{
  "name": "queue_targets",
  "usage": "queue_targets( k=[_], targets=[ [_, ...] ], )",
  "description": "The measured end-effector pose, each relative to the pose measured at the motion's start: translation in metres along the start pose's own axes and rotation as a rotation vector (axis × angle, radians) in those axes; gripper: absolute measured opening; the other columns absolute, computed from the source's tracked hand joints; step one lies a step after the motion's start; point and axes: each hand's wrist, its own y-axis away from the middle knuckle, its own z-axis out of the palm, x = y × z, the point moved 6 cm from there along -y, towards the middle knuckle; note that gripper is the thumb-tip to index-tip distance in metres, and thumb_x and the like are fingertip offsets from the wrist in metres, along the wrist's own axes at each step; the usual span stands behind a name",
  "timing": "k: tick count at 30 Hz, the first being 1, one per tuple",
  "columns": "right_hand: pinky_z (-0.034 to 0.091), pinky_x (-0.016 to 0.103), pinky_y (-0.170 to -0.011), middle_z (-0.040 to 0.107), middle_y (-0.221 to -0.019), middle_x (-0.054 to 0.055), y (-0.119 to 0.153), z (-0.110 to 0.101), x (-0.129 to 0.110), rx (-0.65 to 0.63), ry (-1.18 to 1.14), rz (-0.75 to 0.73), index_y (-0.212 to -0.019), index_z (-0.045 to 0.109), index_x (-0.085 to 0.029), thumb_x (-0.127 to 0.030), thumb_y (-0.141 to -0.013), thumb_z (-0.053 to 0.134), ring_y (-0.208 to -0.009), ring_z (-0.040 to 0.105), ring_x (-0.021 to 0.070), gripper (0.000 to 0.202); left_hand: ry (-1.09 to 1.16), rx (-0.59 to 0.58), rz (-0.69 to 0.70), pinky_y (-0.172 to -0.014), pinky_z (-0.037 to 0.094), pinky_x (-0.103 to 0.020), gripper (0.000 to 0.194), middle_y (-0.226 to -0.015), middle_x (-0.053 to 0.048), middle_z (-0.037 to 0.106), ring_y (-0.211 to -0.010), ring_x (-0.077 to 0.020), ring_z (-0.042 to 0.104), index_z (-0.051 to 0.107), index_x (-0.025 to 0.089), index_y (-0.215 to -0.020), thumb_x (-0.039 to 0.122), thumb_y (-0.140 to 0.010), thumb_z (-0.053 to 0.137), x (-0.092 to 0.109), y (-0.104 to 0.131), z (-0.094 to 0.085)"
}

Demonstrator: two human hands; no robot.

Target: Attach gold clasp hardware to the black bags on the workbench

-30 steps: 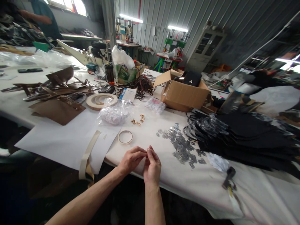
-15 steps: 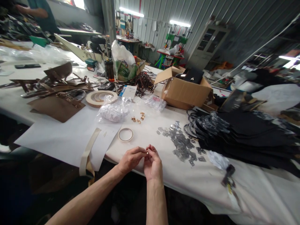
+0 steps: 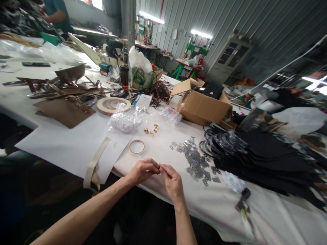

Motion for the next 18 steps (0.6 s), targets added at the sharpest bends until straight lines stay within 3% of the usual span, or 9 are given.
queue_targets(
  k=[3, 6, 13, 15, 18],
  targets=[
    [0.059, 0.035, -0.089, 0.077, -0.105, 0.007, -0.002, -0.003, -0.016, -0.033, 0.158, -0.140, -0.104, 0.081, -0.025, -0.040, -0.095, 0.068, -0.097, 0.072, 0.0227, 0.021, -0.009, -0.006, -0.024, -0.074, 0.057, -0.022, 0.013, -0.099, -0.009, 0.068, -0.081, -0.0133, 0.071, 0.080, 0.018, -0.088, 0.025, -0.094, 0.070, -0.005, 0.002, 0.001],
    [0.058, 0.034, -0.086, 0.076, -0.100, 0.007, 0.001, -0.002, -0.022, -0.047, 0.246, -0.183, -0.099, 0.081, -0.025, -0.037, -0.097, 0.066, -0.092, 0.072, 0.0221, 0.019, -0.051, -0.047, -0.032, -0.070, 0.055, -0.022, 0.013, -0.096, -0.007, 0.068, -0.077, -0.0122, 0.069, 0.080, 0.018, -0.086, 0.022, -0.093, 0.070, -0.009, 0.005, 0.005],
    [0.057, 0.037, -0.086, 0.078, -0.102, 0.011, 0.019, -0.001, 0.002, 0.137, 0.130, 0.166, -0.105, 0.081, -0.019, -0.052, -0.091, 0.068, -0.092, 0.070, 0.0258, 0.038, -0.296, -0.133, -0.064, -0.079, 0.058, -0.025, 0.017, -0.105, -0.006, 0.071, -0.084, -0.0150, 0.072, 0.079, 0.023, -0.100, 0.019, -0.097, 0.063, -0.007, 0.009, 0.014],
    [0.056, 0.034, -0.077, 0.077, -0.090, 0.009, 0.024, 0.002, 0.010, 0.208, 0.024, 0.260, -0.105, 0.081, -0.017, -0.053, -0.087, 0.072, -0.081, 0.067, 0.0224, 0.041, -0.272, -0.101, -0.046, -0.083, 0.059, -0.027, 0.019, -0.110, -0.008, 0.070, -0.088, -0.0157, 0.072, 0.077, 0.023, -0.108, 0.021, -0.099, 0.060, -0.001, 0.006, 0.011],
    [0.052, 0.028, -0.064, 0.074, -0.083, 0.006, 0.030, 0.007, 0.017, 0.351, -0.319, 0.351, -0.105, 0.079, -0.015, -0.051, -0.077, 0.084, -0.070, 0.061, 0.0158, 0.046, -0.120, 0.037, -0.053, -0.088, 0.062, -0.030, 0.029, -0.120, -0.010, 0.066, -0.094, -0.0162, 0.073, 0.069, 0.022, -0.124, 0.020, -0.096, 0.064, 0.006, -0.001, -0.001]
  ],
)
